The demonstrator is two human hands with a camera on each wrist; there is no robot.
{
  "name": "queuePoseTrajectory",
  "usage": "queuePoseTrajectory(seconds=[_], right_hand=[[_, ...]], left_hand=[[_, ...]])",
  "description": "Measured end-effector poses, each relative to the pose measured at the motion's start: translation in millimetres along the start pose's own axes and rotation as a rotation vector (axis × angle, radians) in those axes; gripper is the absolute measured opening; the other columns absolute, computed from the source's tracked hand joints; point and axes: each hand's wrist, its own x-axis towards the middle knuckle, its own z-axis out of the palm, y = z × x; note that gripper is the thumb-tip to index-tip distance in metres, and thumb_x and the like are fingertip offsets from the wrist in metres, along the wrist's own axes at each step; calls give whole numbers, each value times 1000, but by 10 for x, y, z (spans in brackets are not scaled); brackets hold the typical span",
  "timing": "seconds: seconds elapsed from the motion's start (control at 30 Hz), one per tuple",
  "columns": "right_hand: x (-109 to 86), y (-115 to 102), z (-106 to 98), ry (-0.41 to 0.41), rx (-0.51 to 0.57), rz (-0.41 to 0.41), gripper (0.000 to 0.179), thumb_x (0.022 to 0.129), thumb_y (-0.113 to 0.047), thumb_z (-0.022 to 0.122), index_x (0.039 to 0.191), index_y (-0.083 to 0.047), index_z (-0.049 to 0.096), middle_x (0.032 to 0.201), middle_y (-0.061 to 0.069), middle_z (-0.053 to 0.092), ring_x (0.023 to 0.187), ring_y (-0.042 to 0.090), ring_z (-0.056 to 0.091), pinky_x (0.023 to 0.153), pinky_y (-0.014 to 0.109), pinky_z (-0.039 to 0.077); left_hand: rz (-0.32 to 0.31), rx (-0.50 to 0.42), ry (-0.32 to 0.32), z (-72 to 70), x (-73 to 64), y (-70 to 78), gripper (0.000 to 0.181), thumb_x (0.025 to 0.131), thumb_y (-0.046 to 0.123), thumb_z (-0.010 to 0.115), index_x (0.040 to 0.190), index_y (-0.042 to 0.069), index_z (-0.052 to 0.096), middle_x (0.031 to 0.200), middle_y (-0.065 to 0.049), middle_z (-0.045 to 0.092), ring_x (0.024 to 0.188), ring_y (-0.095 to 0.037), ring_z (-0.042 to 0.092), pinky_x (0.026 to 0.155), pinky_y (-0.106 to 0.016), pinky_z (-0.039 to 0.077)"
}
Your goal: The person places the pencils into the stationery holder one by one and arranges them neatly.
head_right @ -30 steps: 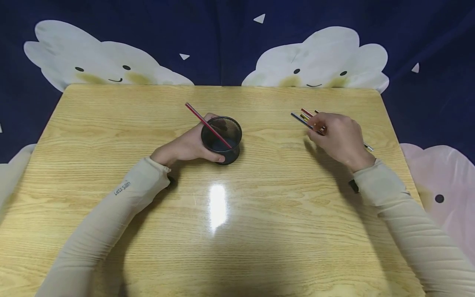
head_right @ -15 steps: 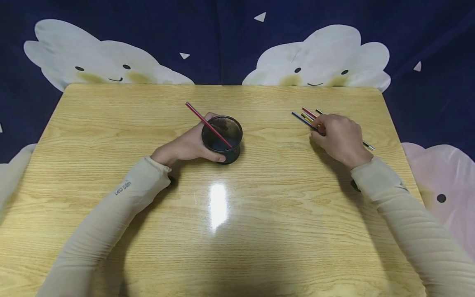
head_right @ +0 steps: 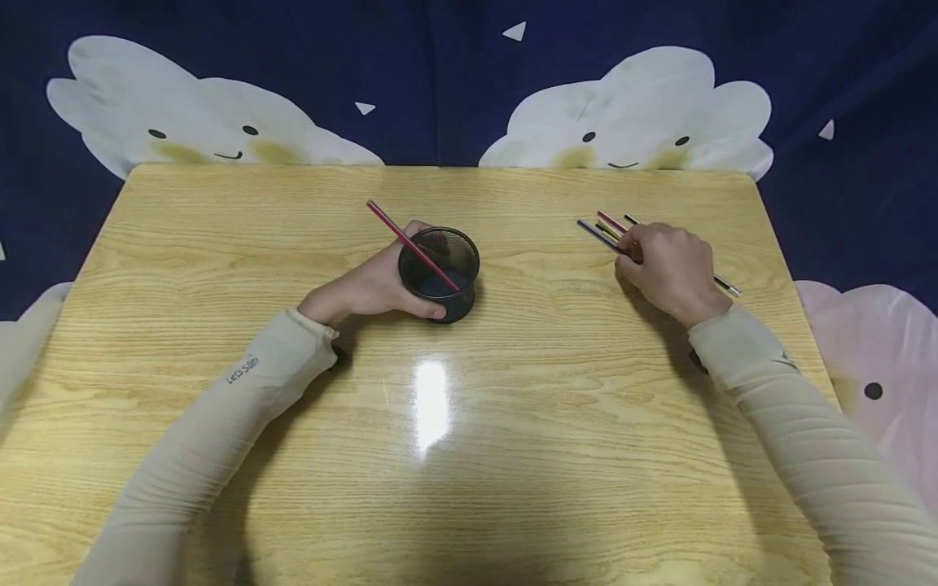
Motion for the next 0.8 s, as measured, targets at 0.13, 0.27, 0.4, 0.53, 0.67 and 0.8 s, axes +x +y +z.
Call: queuePoseTrajectory(seconds=[0.13, 0.27, 0.4, 0.53, 0.67, 0.8], right_hand=[[4, 2, 9, -5, -6, 4, 18, 97, -17, 78, 110, -5, 79, 93, 12, 73, 81, 37, 68, 63, 60, 46], [5, 4, 20, 6, -10, 6, 17, 97, -17, 77, 110, -5, 79, 92, 12, 71, 80, 37, 67, 62, 59, 45], [10, 10, 32, 19, -19, 12, 16, 97, -17, 78, 107, -5, 79, 90, 11, 69, 79, 37, 66, 61, 59, 44], [19, 12, 43, 16, -22, 21, 16, 97, -18, 79, 107, -5, 79, 91, 12, 70, 80, 38, 67, 61, 59, 45], [32, 14, 54, 14, -16, 30, 15, 96, -20, 80, 104, -7, 79, 92, 11, 71, 81, 37, 68, 62, 59, 44], [45, 14, 66, 13, -13, 39, 15, 96, -21, 79, 103, -8, 77, 92, 10, 72, 81, 37, 68, 62, 59, 44]], left_hand=[[11, 2, 0, -2, 4, -1, 99, 73, 3, 99, 152, 1, 39, 151, -12, 47, 136, -23, 52, 118, -34, 40], [17, 10, -3, -2, 8, -6, 99, 73, 3, 99, 152, 2, 40, 151, -12, 46, 136, -23, 52, 118, -34, 40], [14, 20, -4, -3, 7, -12, 100, 73, 5, 100, 153, 2, 40, 151, -11, 45, 136, -23, 51, 118, -34, 39], [13, 25, -5, -4, 5, -16, 101, 73, 5, 100, 154, 2, 40, 152, -11, 45, 136, -23, 51, 118, -34, 39], [14, 24, -4, -3, 5, -16, 101, 73, 5, 100, 154, 2, 40, 151, -11, 46, 136, -22, 51, 118, -34, 39], [1, 8, -1, -4, 6, -17, 100, 74, 5, 100, 153, 2, 39, 151, -11, 48, 136, -23, 52, 118, -34, 39]])
